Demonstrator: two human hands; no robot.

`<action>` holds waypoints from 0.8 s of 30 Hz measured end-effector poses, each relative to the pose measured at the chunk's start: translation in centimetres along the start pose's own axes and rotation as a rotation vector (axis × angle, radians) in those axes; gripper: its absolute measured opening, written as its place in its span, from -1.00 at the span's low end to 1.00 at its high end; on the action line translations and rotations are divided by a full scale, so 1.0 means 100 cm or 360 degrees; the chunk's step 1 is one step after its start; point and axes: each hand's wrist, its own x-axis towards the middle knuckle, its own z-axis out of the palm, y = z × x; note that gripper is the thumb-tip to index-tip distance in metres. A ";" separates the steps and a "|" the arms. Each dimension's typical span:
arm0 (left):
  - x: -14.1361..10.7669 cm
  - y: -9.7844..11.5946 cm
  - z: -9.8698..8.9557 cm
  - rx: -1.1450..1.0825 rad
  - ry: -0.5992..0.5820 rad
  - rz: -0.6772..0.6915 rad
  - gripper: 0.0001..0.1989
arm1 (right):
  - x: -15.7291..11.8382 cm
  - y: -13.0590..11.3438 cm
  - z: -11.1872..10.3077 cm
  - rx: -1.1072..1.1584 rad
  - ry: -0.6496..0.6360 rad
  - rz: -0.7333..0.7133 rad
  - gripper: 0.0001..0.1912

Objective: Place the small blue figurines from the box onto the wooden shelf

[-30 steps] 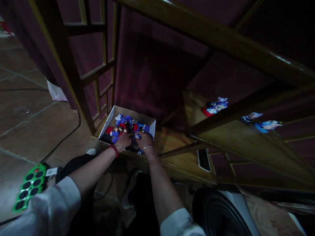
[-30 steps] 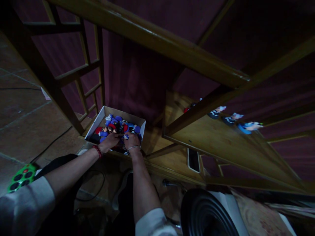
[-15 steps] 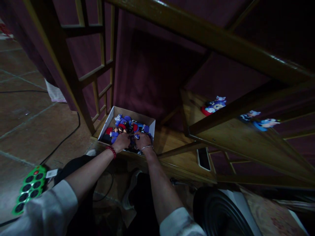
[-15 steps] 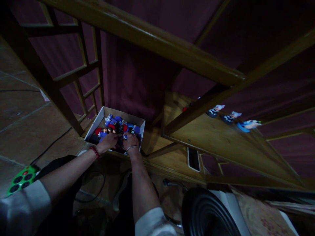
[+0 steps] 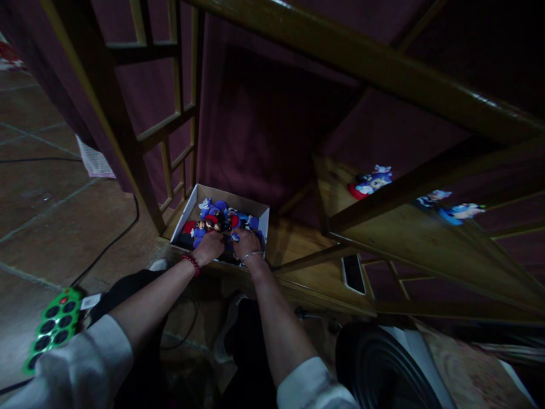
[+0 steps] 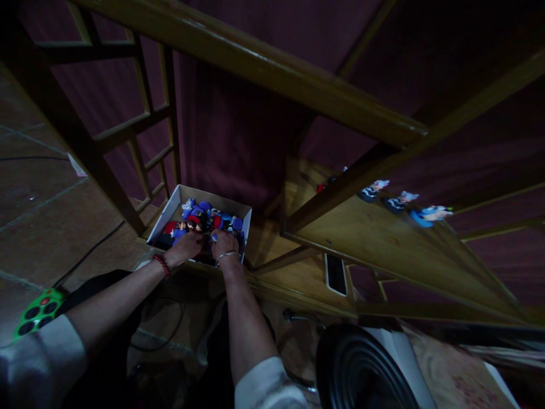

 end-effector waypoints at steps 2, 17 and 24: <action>-0.001 0.000 -0.002 0.0013 -0.0034 0.0009 -0.81 | 0.000 0.000 0.001 -0.0013 -0.0012 -0.0010 -0.69; -0.003 -0.010 -0.007 -0.0152 -0.0037 0.0001 -0.79 | 0.000 -0.004 0.002 -0.0061 -0.0035 0.0013 -0.75; 0.000 -0.005 -0.001 -0.0219 0.0036 0.0060 -0.77 | 0.003 -0.001 0.006 -0.0019 -0.0005 -0.0050 -0.71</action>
